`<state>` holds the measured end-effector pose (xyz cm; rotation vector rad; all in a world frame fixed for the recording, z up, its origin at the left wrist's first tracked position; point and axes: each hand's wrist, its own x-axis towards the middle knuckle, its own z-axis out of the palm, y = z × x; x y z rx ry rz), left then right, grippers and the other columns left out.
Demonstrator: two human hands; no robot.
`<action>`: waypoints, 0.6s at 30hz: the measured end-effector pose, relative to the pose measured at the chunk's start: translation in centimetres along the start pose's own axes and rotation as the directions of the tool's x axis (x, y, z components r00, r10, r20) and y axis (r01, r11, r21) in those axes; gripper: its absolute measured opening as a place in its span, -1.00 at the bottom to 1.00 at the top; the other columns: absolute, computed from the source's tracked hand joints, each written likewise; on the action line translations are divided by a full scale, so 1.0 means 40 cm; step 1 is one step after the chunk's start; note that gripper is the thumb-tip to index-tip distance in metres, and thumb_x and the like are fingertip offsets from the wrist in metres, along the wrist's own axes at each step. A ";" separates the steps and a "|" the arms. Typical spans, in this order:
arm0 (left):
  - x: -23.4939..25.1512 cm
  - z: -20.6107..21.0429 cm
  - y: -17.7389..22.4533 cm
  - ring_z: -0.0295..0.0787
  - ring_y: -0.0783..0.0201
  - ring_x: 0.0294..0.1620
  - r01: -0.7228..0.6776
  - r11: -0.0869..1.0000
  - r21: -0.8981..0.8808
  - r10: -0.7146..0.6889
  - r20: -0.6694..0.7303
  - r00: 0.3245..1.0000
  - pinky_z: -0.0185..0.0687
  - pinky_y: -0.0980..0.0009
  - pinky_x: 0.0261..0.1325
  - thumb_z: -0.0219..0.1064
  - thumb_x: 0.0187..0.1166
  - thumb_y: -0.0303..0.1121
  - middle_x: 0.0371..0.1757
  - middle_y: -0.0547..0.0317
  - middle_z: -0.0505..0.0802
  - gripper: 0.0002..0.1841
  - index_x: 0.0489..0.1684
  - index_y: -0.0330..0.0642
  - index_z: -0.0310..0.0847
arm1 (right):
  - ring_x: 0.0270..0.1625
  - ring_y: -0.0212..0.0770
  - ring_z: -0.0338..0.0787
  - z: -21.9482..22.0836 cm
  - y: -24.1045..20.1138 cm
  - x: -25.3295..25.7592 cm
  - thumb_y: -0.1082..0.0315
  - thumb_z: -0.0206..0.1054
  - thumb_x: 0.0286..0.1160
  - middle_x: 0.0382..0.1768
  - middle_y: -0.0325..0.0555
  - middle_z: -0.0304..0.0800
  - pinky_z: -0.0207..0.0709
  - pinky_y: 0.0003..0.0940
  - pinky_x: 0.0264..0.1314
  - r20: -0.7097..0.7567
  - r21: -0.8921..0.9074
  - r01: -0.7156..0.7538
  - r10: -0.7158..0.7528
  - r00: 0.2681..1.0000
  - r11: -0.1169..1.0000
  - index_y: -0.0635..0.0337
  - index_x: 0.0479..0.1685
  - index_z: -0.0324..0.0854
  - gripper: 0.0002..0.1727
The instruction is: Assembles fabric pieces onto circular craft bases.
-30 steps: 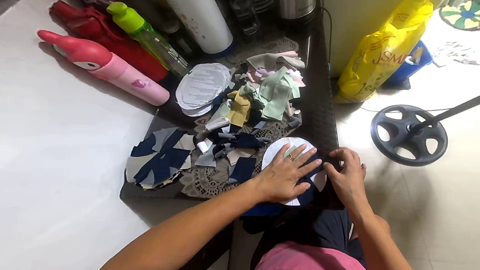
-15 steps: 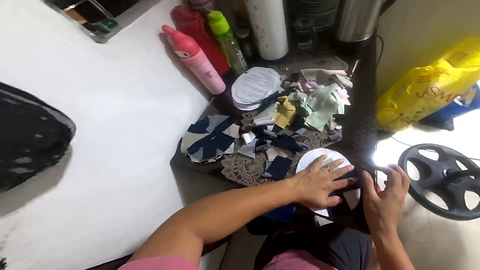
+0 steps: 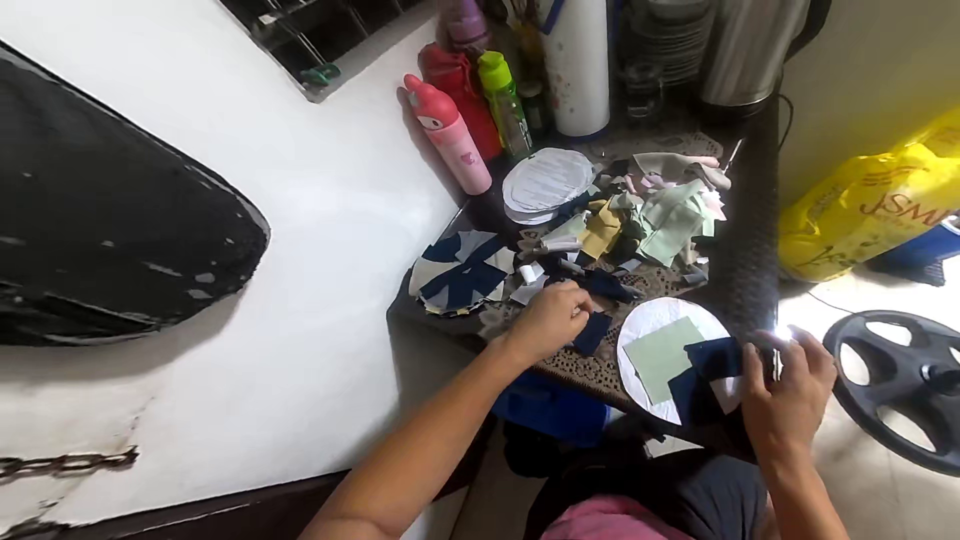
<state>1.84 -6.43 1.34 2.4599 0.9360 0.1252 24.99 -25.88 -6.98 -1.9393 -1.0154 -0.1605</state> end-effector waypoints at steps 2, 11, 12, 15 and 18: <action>-0.013 0.019 0.023 0.78 -0.03 0.14 0.001 0.999 0.047 -0.003 0.050 0.999 0.61 0.06 0.32 0.25 0.66 -0.36 0.04 -0.19 0.83 -0.74 -0.02 -0.37 0.80 | 0.42 0.51 0.55 0.001 0.002 0.000 0.27 0.29 0.52 0.37 0.51 0.57 0.38 0.32 0.41 -0.007 -0.010 0.013 -0.013 1.000 1.000 0.34 0.02 0.76 -0.68; 0.003 0.068 0.092 0.73 -0.09 0.28 0.187 0.956 0.228 -0.205 0.057 0.977 0.55 0.03 0.38 0.16 0.71 -0.34 0.16 -0.20 0.80 -0.69 0.06 -0.40 0.73 | 0.40 0.53 0.58 0.001 -0.007 0.000 0.30 0.28 0.52 0.37 0.48 0.61 0.41 0.36 0.38 -0.009 -0.041 0.021 -0.022 1.000 0.999 0.33 -0.02 0.77 -0.71; 0.003 0.068 0.086 0.76 -0.09 0.24 0.179 0.960 0.216 -0.191 0.037 0.981 0.57 0.02 0.34 0.15 0.69 -0.36 0.13 -0.21 0.81 -0.70 0.02 -0.41 0.74 | 0.40 0.53 0.58 0.001 -0.008 0.001 0.30 0.28 0.52 0.36 0.48 0.61 0.40 0.37 0.37 -0.008 -0.039 0.021 -0.022 1.000 0.999 0.33 -0.02 0.77 -0.71; 0.005 0.058 0.065 0.80 -0.06 0.15 0.188 0.976 0.111 -0.190 0.005 0.982 0.61 0.01 0.29 0.17 0.68 -0.36 0.02 -0.19 0.86 -0.71 -0.05 -0.39 0.79 | 0.42 0.50 0.58 -0.002 -0.007 0.001 0.29 0.28 0.53 0.35 0.45 0.63 0.41 0.37 0.38 -0.002 -0.031 0.017 -0.017 1.000 0.999 0.31 -0.02 0.78 -0.71; 0.014 0.039 0.032 0.79 0.08 0.02 0.250 0.966 -0.072 -0.249 0.020 0.968 0.61 0.07 0.20 0.27 0.66 -0.32 -0.10 -0.09 0.88 -0.74 -0.12 -0.33 0.82 | 0.40 0.50 0.59 -0.003 -0.007 0.001 0.29 0.27 0.54 0.34 0.44 0.65 0.41 0.39 0.34 -0.012 -0.038 0.036 -0.037 0.999 0.999 0.30 -0.02 0.79 -0.71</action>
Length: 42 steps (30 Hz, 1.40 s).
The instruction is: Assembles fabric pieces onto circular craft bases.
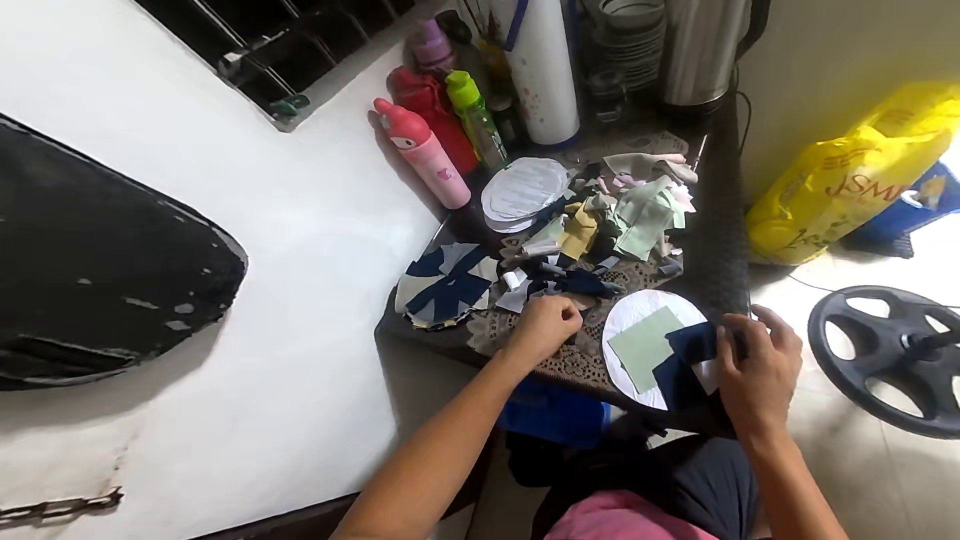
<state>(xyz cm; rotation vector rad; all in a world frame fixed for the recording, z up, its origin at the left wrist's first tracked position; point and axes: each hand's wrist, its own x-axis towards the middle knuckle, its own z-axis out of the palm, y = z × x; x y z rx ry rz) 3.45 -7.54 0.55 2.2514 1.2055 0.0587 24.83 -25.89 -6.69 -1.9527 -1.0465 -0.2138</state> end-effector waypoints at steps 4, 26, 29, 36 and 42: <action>0.013 -0.015 -0.040 0.73 0.32 -0.15 0.014 0.980 -0.199 -0.011 0.014 1.000 0.60 0.25 0.08 0.36 0.64 -0.31 -0.21 0.05 0.86 -0.78 -0.18 -0.30 0.83 | 0.29 0.44 0.71 0.005 -0.072 -0.004 0.33 0.25 0.59 0.17 0.32 0.79 0.50 0.39 0.24 0.072 -0.011 0.170 -0.169 0.983 0.985 0.26 -0.02 0.83 -0.73; -0.006 0.013 -0.112 0.68 0.54 -0.28 -0.076 0.734 -0.675 -0.062 -0.179 0.982 0.61 0.52 -0.09 0.32 0.56 -0.47 -0.36 0.33 0.77 -0.89 -0.34 -0.25 0.74 | 0.30 0.21 0.69 0.182 -0.342 0.072 0.30 0.28 0.63 0.09 0.19 0.81 0.44 0.19 0.32 0.688 0.025 -0.190 0.122 0.716 0.981 0.32 -0.02 0.81 -0.72; -0.025 -0.007 -0.113 0.77 0.42 -0.26 -0.028 0.483 -0.875 -0.147 -0.112 0.983 0.75 0.44 -0.05 0.14 0.68 -0.56 -0.32 0.27 0.79 -0.86 -0.23 -0.28 0.62 | 0.27 0.28 0.70 0.188 -0.333 0.065 0.34 0.28 0.58 0.05 0.22 0.82 0.46 0.23 0.24 0.616 -0.047 -0.029 0.052 0.786 0.998 0.32 -0.10 0.84 -0.74; -0.087 -0.007 -0.079 0.77 0.46 -0.15 -0.209 0.576 -0.790 -0.028 -0.274 0.961 0.75 0.45 0.03 0.21 0.58 -0.52 -0.22 0.26 0.81 -0.89 -0.22 -0.28 0.68 | 0.04 -0.15 0.88 0.135 -0.355 0.015 0.22 0.05 0.82 -0.04 0.05 0.91 0.70 -0.15 0.16 0.585 0.418 -0.321 0.019 0.811 0.850 0.32 0.15 0.79 -0.57; -0.154 0.088 -0.011 0.82 0.41 0.11 -0.478 0.848 -0.228 0.326 -0.486 0.811 0.71 0.56 0.19 0.35 0.44 -0.47 0.06 0.01 0.89 -0.85 -0.33 -0.27 0.89 | -0.18 -0.29 0.88 0.071 -0.352 -0.026 0.27 -0.04 0.89 -0.24 -0.06 0.87 0.78 -0.35 0.02 0.853 0.475 -0.878 0.212 0.476 0.062 0.42 0.05 0.67 -0.58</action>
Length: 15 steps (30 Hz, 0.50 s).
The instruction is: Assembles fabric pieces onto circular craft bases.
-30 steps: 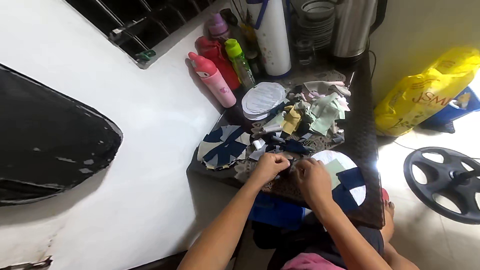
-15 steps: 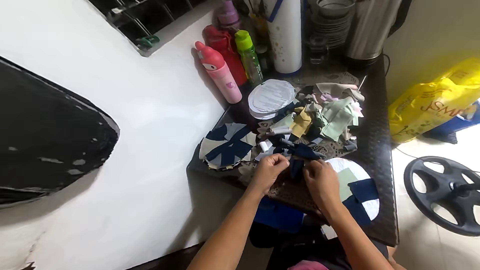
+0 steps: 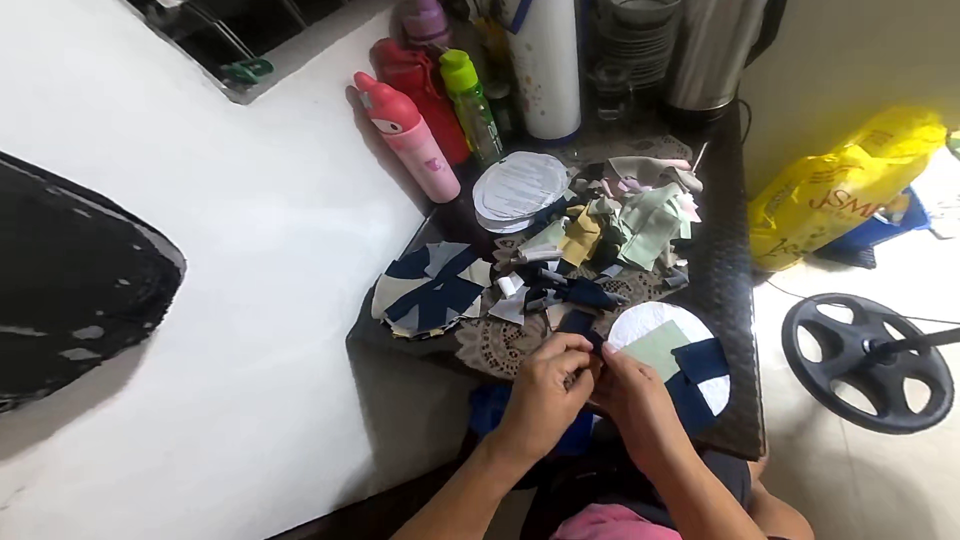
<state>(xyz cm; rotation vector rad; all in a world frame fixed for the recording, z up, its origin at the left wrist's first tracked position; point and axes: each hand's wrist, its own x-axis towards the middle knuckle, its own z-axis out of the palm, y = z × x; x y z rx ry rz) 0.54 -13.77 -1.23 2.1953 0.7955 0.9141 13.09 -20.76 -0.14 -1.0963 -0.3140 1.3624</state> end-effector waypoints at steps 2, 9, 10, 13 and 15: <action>-0.010 0.007 0.006 0.83 0.45 0.08 -0.016 0.994 -0.110 0.016 -0.002 1.000 0.74 0.60 0.16 0.36 0.53 -0.45 0.04 0.01 0.89 -0.84 -0.25 -0.30 0.88 | -0.27 -0.30 0.89 -0.024 -0.003 -0.019 0.39 0.00 0.85 -0.31 -0.09 0.87 0.81 -0.37 -0.05 -0.049 0.032 -0.020 0.022 0.999 0.999 0.40 0.00 0.67 -0.67; 0.008 -0.006 0.045 0.78 0.37 0.15 0.521 0.640 -0.565 -0.302 0.438 0.847 0.72 0.39 0.25 0.22 0.70 -0.34 0.17 0.13 0.82 -0.64 0.34 -0.36 0.61 | -0.25 -0.29 0.91 -0.111 -0.023 -0.091 0.42 0.02 0.80 -0.27 -0.09 0.90 0.82 -0.38 -0.05 0.043 -0.071 0.039 -0.036 0.998 0.997 0.34 -0.03 0.71 -0.69; 0.009 -0.001 0.055 0.82 0.37 0.07 0.570 0.577 -0.585 -0.302 0.495 0.814 0.76 0.39 0.19 0.24 0.69 -0.38 0.08 0.17 0.85 -0.70 0.26 -0.35 0.64 | -0.26 -0.32 0.90 -0.119 -0.027 -0.097 0.43 0.04 0.78 -0.28 -0.11 0.90 0.81 -0.40 -0.07 0.056 -0.097 0.054 -0.048 0.997 0.994 0.32 -0.06 0.73 -0.69; 0.009 0.035 0.073 0.84 0.42 -0.09 0.546 0.559 -0.624 -0.331 0.435 0.837 0.79 0.46 0.03 0.33 0.58 -0.53 -0.09 0.20 0.89 -0.88 -0.07 -0.32 0.75 | -0.31 -0.37 0.88 -0.136 -0.035 -0.111 0.46 0.14 0.70 -0.34 -0.16 0.90 0.80 -0.45 -0.14 0.040 -0.162 0.094 -0.089 0.995 0.982 0.29 -0.14 0.76 -0.75; 0.013 0.057 0.077 0.81 0.44 -0.08 0.514 0.571 -0.640 -0.348 0.378 0.858 0.75 0.49 0.05 0.35 0.52 -0.58 -0.10 0.21 0.88 -0.92 -0.19 -0.29 0.75 | -0.32 -0.40 0.85 -0.149 -0.038 -0.115 0.49 0.22 0.60 -0.33 -0.21 0.87 0.78 -0.48 -0.22 -0.002 -0.221 0.160 -0.165 0.986 0.962 0.27 -0.11 0.74 -0.84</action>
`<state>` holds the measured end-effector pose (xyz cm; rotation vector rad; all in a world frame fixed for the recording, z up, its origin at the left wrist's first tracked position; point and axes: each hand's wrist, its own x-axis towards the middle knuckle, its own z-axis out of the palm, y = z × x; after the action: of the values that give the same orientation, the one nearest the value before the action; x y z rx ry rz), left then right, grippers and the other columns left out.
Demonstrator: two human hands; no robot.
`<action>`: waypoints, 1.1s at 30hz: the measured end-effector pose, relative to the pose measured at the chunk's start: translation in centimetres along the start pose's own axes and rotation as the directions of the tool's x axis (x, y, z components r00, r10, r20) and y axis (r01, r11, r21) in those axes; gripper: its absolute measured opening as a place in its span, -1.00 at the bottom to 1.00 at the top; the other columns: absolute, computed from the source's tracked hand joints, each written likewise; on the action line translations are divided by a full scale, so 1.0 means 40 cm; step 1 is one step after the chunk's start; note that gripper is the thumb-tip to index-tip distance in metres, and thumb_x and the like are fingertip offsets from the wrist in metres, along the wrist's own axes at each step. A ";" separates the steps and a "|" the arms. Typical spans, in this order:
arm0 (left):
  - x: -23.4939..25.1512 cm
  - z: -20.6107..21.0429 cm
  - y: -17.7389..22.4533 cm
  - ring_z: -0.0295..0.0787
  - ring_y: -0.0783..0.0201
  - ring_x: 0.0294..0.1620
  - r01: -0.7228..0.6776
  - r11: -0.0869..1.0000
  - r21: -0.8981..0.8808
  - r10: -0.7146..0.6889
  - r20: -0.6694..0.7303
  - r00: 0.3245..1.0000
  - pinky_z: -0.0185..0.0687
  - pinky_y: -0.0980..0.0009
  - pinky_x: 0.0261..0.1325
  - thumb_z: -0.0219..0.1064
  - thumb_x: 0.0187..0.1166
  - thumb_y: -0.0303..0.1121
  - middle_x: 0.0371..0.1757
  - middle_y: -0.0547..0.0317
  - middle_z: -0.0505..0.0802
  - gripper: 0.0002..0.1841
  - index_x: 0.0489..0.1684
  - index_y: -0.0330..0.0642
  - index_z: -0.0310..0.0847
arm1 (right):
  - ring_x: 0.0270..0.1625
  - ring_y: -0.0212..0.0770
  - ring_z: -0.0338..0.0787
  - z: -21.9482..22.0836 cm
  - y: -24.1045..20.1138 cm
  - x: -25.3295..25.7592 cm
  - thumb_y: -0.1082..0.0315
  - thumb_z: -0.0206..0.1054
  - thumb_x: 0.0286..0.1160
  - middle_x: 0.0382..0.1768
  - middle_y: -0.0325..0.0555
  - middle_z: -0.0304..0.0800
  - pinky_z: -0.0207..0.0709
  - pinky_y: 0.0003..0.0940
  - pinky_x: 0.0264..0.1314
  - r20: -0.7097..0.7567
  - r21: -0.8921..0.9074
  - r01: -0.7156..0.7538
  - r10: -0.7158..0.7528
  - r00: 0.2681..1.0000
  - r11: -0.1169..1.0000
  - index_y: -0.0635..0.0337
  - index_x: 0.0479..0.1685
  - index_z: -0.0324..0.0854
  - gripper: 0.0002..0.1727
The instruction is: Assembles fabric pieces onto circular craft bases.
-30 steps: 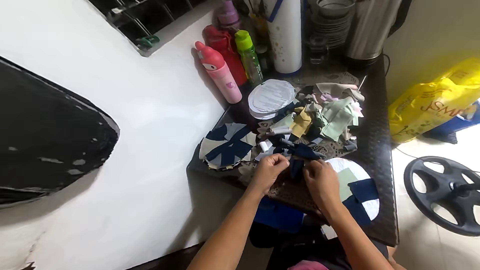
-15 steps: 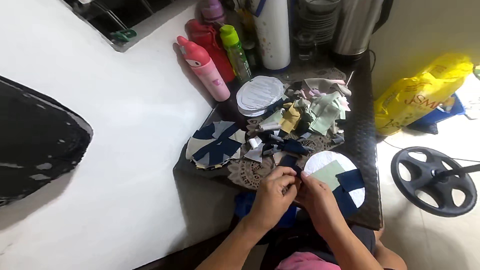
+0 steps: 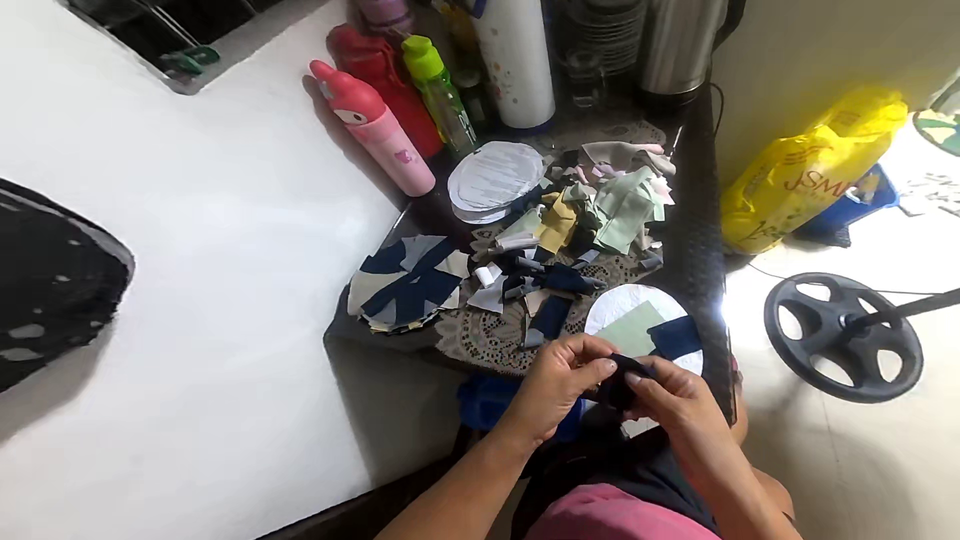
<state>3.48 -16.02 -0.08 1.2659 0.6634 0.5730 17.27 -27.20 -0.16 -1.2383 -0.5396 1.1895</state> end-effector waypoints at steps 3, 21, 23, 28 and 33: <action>0.016 0.017 0.000 0.79 0.47 -0.22 0.012 1.000 0.002 -0.012 0.000 1.000 0.76 0.49 -0.05 0.33 0.51 -0.61 -0.27 0.29 0.83 -0.93 -0.22 -0.25 0.68 | -0.38 -0.47 0.79 -0.028 0.003 0.007 0.52 0.31 0.48 -0.34 -0.27 0.84 0.68 -0.57 -0.34 -0.084 -0.131 0.142 -0.154 0.985 0.981 0.25 -0.08 0.71 -0.87; 0.212 0.059 0.009 0.59 0.57 -0.40 0.010 0.746 0.666 0.015 -0.032 0.999 0.51 0.57 -0.23 0.33 0.67 -0.30 -0.36 0.29 0.80 -0.81 -0.09 -0.20 0.82 | -0.16 -0.17 0.74 -0.125 -0.051 0.154 0.25 0.32 0.60 -0.15 -0.05 0.76 0.57 -0.09 -0.06 -0.190 -0.829 0.013 -0.302 0.934 0.559 0.17 -0.18 0.83 -0.77; 0.233 0.063 0.004 0.68 0.46 -0.35 -0.023 0.685 0.728 0.052 -0.018 0.998 0.60 0.44 -0.15 0.33 0.67 -0.30 -0.33 0.21 0.84 -0.81 -0.11 -0.21 0.83 | -0.07 -0.01 0.77 -0.122 -0.062 0.169 0.27 0.32 0.61 -0.12 0.06 0.79 0.58 0.05 0.01 -0.183 -0.872 -0.013 -0.301 0.936 0.490 0.21 -0.15 0.85 -0.76; 0.274 0.075 -0.021 0.78 0.13 -0.25 -0.169 0.452 0.876 0.225 0.071 0.972 0.71 0.14 -0.12 0.39 0.58 -0.37 -0.25 0.03 0.83 -0.86 -0.23 -0.23 0.85 | 0.04 0.23 0.78 -0.121 -0.063 0.200 0.30 0.38 0.55 -0.10 0.18 0.81 0.56 0.20 0.02 -0.183 -0.942 -0.064 -0.343 0.921 0.330 0.23 -0.19 0.84 -0.81; 0.296 0.088 -0.037 0.78 -0.01 0.01 -0.176 0.374 0.911 0.247 0.086 0.965 0.67 0.05 0.08 0.38 0.57 -0.40 -0.09 -0.04 0.84 -0.85 -0.26 -0.25 0.86 | 0.03 0.27 0.78 -0.128 -0.050 0.223 0.32 0.36 0.55 -0.12 0.22 0.80 0.57 0.23 0.00 -0.196 -0.954 -0.088 -0.369 0.909 0.288 0.25 -0.21 0.83 -0.81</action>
<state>14.18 -10.20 -2.55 2.4495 0.9294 0.4413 25.58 -21.15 -2.28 -2.3465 -1.1286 0.2820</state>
